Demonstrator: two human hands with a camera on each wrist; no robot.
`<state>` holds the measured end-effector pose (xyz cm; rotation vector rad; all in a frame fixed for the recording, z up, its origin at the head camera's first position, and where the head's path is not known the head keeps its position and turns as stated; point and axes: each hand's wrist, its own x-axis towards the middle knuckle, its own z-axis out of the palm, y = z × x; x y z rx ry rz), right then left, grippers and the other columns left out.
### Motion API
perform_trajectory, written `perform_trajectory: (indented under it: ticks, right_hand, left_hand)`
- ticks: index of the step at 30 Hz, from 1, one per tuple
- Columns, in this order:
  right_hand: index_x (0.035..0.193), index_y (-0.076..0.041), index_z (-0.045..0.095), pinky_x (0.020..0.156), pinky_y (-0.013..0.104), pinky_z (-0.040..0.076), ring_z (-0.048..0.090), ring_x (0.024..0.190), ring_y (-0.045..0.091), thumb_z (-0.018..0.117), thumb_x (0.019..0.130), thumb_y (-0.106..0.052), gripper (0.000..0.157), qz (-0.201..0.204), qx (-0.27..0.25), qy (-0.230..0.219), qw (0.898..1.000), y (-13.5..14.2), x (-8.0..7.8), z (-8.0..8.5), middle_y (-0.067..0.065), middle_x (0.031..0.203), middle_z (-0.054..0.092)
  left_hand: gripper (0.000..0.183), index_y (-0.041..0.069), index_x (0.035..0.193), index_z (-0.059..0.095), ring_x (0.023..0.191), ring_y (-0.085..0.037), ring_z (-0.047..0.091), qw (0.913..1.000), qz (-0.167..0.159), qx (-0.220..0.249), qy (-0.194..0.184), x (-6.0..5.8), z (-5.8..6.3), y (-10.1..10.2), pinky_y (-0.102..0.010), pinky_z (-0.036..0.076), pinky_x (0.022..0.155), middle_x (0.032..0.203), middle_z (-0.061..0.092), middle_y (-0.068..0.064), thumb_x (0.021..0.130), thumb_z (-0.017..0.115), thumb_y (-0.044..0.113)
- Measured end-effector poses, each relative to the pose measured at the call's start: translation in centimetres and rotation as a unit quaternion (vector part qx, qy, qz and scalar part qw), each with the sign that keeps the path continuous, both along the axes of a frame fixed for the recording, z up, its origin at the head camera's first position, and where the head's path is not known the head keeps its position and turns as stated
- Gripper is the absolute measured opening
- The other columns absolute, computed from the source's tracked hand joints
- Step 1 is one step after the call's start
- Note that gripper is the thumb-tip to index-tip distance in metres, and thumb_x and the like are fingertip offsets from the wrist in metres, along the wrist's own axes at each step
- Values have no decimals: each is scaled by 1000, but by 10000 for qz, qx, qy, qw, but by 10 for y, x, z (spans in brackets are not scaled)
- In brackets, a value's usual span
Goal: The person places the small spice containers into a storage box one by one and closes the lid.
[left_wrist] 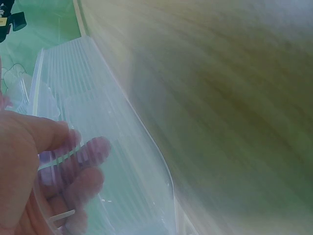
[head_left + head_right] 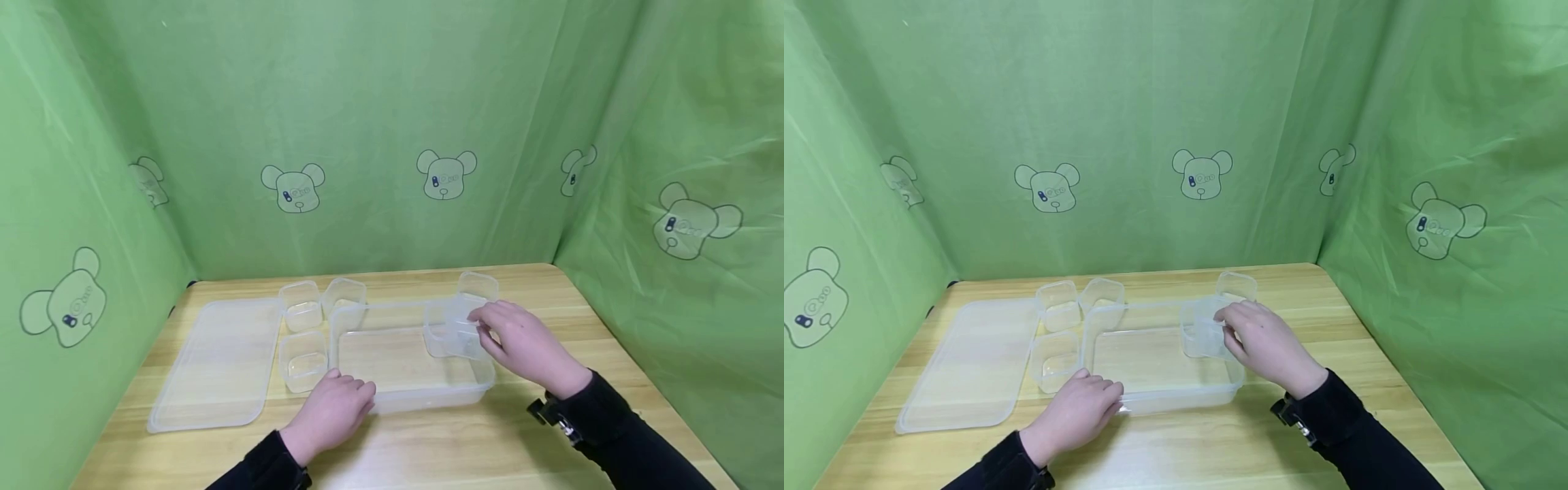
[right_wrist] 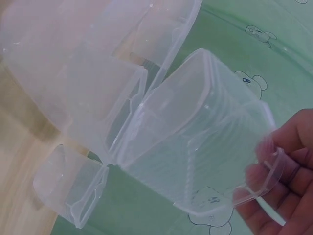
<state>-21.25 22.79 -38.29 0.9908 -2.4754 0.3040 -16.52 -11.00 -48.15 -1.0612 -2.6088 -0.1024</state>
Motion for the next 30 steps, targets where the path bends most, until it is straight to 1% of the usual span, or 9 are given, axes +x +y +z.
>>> perform_trajectory:
  ticks: [5,9,15,21,26,30]
  right_hand:
    - [104,-7,67,77,38,55,63,88,15,66,87,-5,17,188,-1,23,9998,1,3,-7,0,94,67]
    - [105,-8,67,79,38,55,63,88,16,66,88,-6,17,295,16,33,9996,3,5,-14,0,95,67]
    - [105,-8,67,80,39,54,62,88,15,66,87,-6,19,453,-124,228,9986,7,6,-24,1,95,67]
    - [105,-7,67,81,40,54,62,86,15,63,87,-7,19,645,-173,422,9969,8,9,-28,0,93,65]
    - [104,-7,66,78,39,54,60,84,14,61,86,-7,19,844,-197,513,9949,7,9,-35,0,91,64]
    - [104,-8,66,81,40,55,61,85,14,61,85,-7,20,926,-129,502,9944,7,9,-43,-1,92,65]
  left_hand:
    - [20,20,84,55,63,-8,53,10000,-1,-11,14,0,1,0,-24,31,63,69,57,11,94,69,29]
    - [20,20,84,55,63,-7,53,10000,14,-44,11,0,1,0,-25,31,63,69,57,11,94,69,29]
    - [19,20,85,55,63,-8,53,10000,38,-81,-11,0,0,0,-25,31,63,69,58,11,94,68,30]
    - [19,20,85,56,62,-8,53,9999,48,-90,19,-1,0,0,-25,29,62,69,58,11,94,68,29]
    - [18,20,85,56,63,-9,54,9999,53,-94,3,-1,0,0,-25,30,62,70,59,11,94,69,29]
    - [18,20,86,56,63,-8,54,9999,45,-90,-2,-1,-1,1,-25,30,62,70,59,11,94,69,30]
